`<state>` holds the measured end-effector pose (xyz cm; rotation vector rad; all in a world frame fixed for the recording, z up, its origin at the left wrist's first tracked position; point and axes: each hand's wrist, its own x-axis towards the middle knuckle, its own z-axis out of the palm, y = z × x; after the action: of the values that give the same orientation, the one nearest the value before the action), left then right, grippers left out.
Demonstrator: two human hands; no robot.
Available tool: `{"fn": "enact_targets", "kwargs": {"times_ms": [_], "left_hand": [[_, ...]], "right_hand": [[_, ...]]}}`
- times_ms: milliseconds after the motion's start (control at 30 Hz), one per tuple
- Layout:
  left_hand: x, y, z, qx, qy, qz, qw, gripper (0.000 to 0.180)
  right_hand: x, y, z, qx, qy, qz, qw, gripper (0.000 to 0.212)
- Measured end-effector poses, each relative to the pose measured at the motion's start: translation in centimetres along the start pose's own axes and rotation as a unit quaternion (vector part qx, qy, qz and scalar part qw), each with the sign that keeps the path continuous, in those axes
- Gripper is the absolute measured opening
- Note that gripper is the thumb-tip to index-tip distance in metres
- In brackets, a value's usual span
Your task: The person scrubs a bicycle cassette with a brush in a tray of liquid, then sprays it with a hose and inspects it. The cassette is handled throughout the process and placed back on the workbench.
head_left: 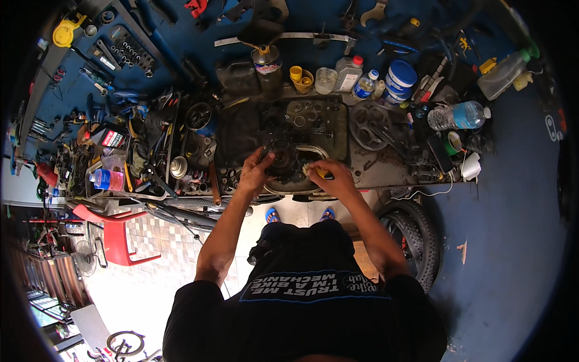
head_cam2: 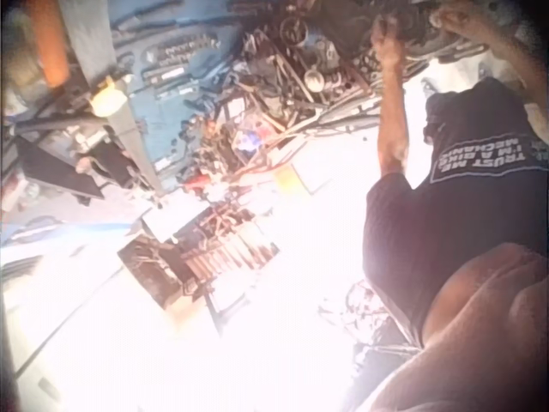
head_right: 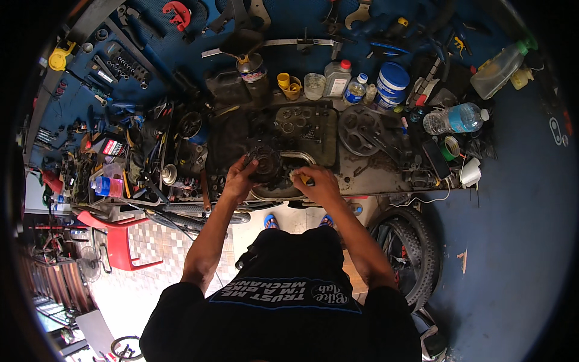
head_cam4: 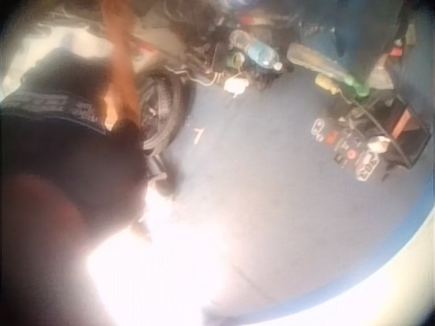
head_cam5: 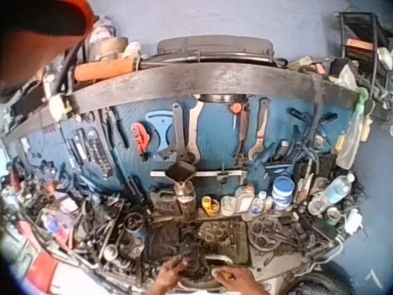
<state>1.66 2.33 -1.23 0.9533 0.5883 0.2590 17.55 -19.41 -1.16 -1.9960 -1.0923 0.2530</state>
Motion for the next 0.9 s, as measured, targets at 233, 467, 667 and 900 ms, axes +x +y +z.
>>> {"fn": "enact_targets", "kwargs": {"times_ms": [233, 467, 667, 900], "left_hand": [[0.3, -1.0, -0.8, 0.157, 0.039, 0.067, 0.985, 0.047], [-0.3, 0.9, 0.8, 0.272, -0.002, 0.002, 0.962, 0.049], [-1.3, 2.3, 1.2, 0.328, 0.011, 0.017, 0.945, 0.046], [-1.2, 0.9, 1.3, 0.514, 0.071, 0.132, 0.844, 0.051]], "right_hand": [[1.7, -1.4, -1.6, 0.016, -0.031, 0.152, 0.988, 0.028], [4.0, -8.1, 1.8, 0.196, 0.091, -0.069, 0.974, 0.026], [3.5, -6.8, 1.4, 0.127, 0.084, -0.053, 0.987, 0.018], [3.8, -7.1, 0.9, 0.071, 0.081, -0.026, 0.994, 0.020]]}}
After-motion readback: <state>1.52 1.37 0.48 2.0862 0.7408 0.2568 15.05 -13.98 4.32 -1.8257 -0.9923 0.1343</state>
